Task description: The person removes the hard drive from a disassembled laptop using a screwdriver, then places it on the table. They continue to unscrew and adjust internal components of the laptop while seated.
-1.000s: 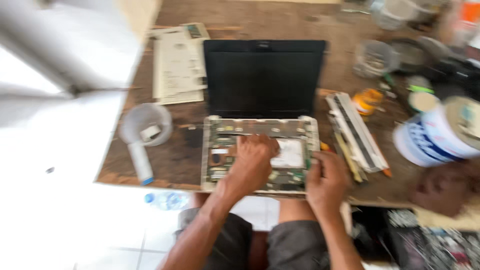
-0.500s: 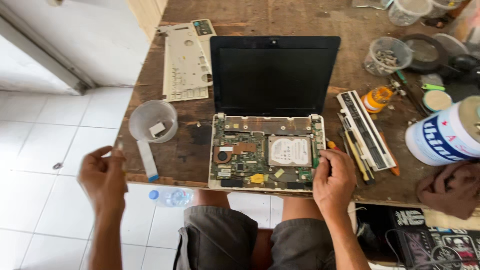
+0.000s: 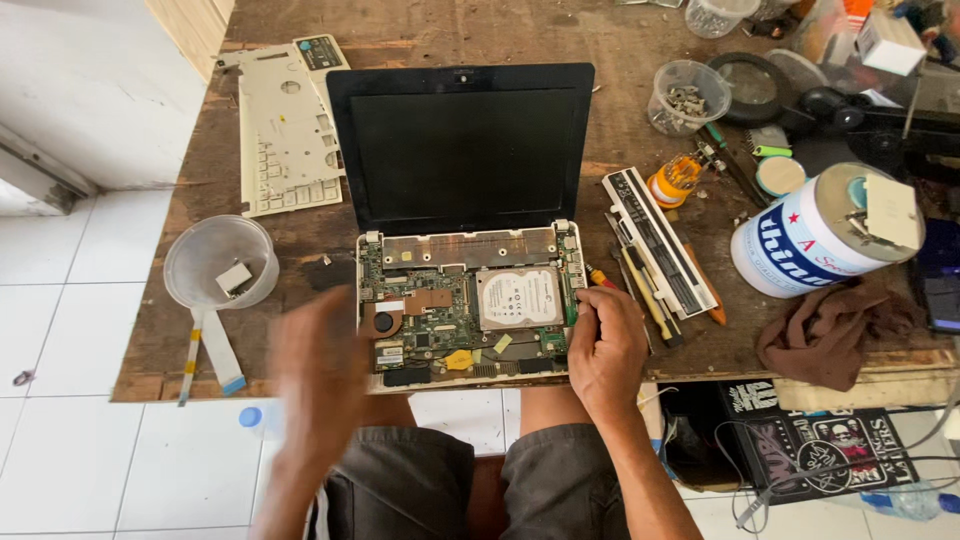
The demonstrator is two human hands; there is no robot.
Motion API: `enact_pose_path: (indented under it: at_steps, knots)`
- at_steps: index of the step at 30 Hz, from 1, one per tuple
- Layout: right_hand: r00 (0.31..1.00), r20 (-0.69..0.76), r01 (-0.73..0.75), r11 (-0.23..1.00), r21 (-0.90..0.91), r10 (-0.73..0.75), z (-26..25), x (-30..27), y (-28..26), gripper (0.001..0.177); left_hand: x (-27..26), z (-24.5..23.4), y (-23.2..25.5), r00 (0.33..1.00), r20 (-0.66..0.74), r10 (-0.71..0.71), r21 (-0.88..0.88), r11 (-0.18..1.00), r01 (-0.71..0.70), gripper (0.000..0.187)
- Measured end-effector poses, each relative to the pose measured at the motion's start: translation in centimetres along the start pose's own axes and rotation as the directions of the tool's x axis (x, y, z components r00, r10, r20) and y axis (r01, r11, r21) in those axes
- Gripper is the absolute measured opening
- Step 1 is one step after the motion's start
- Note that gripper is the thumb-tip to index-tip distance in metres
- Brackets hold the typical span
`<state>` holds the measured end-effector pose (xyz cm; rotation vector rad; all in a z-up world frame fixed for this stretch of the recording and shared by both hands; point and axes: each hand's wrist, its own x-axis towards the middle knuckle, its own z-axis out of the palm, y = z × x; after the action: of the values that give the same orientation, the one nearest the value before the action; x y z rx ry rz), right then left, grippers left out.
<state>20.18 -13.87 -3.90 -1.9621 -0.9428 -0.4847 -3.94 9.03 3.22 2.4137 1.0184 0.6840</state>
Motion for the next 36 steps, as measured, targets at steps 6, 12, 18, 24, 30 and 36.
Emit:
enact_pose_path:
  at_steps: [6,12,18,24,30,36]
  knots:
    - [0.996,-0.083,0.028,1.0,-0.005,-0.028,0.2,-0.1,0.8,0.016,1.5,7.7,6.2,0.911,0.074,0.406,-0.312,0.877,-0.365,0.074]
    - [0.997,-0.077,0.013,1.0,-0.014,-0.014,0.2,0.1,0.7,0.016,2.0,8.8,5.4,0.94,0.027,0.339,-0.199,0.924,-0.327,0.031]
    - [0.996,-0.091,0.006,1.0,0.022,-0.004,0.3,-0.1,0.8,0.017,1.7,8.6,5.6,0.961,0.023,0.275,-0.246,0.933,-0.261,0.033]
    - [0.996,-0.086,0.004,1.0,0.023,-0.002,0.1,0.3,0.4,0.016,1.0,11.3,3.8,0.944,0.077,0.32,0.037,0.946,-0.323,0.044]
    - [0.997,0.07,0.042,0.999,-0.021,-0.04,-0.7,0.2,-0.9,0.039,-6.3,8.8,3.4,0.931,0.08,0.357,0.287,0.886,-0.364,0.069]
    - [0.98,0.197,0.03,0.98,-0.196,0.009,0.3,-0.2,-0.7,0.055,-8.9,8.9,1.1,0.976,0.017,0.216,0.282,0.936,-0.212,0.076]
